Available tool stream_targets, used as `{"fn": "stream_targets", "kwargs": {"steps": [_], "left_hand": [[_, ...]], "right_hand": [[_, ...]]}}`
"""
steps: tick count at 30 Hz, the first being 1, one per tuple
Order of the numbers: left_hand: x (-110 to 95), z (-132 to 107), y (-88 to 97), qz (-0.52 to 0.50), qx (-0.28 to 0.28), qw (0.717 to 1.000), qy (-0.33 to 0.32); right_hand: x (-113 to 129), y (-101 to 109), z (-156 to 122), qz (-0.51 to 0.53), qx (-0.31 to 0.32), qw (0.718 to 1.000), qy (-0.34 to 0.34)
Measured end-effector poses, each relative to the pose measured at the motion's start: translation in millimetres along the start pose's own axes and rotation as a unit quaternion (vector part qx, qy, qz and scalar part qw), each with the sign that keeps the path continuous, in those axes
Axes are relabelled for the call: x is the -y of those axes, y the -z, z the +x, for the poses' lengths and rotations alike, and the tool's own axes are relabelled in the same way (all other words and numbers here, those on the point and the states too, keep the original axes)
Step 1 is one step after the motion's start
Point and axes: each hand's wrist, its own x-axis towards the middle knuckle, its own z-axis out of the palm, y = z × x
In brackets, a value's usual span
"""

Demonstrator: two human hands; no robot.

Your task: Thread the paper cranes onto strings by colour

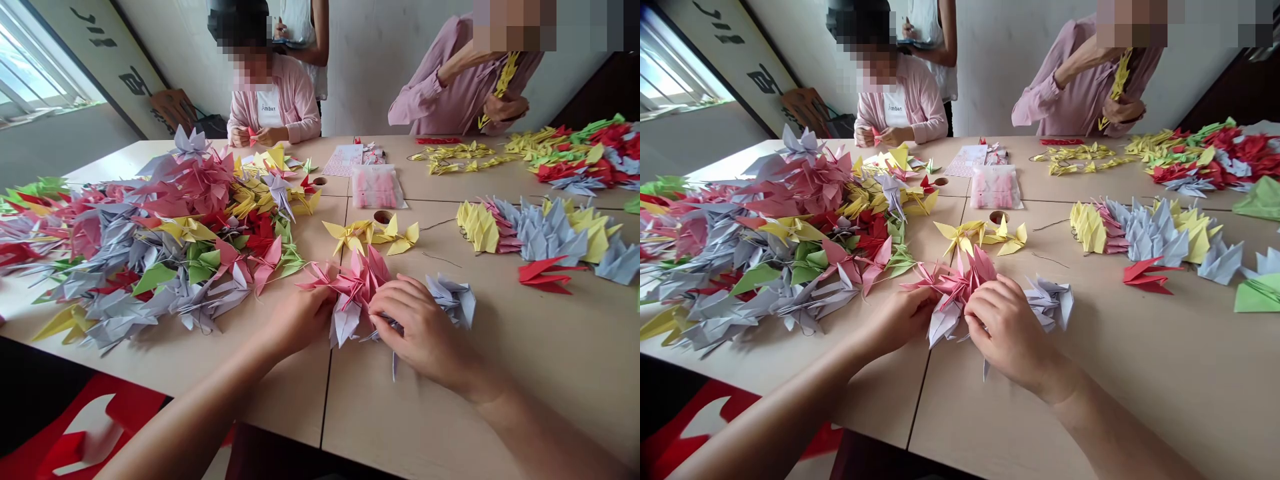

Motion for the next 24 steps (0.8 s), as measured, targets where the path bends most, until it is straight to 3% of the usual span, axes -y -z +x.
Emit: {"fn": "stream_targets", "kwargs": {"steps": [6,11,18,24], "left_hand": [[-7.1,-3.6,1.5,-0.043,-0.072,0.996,0.013],[-8.7,-5.0,2.4,0.079,-0.096,0.992,-0.004],[-1.4,-7.2,10.5,0.230,-0.123,0.965,-0.012],[5.1,-8.9,21.8,0.247,-0.154,0.953,-0.087]], "right_hand": [[-0.4,2.6,-0.9,0.006,0.012,1.000,-0.017],[-2.1,1.2,-3.3,-0.006,0.037,0.999,-0.020],[-4.7,-0.7,-5.4,-0.022,0.062,0.998,0.003],[-6.9,-2.2,-4.9,-0.033,0.059,0.998,-0.001]]}}
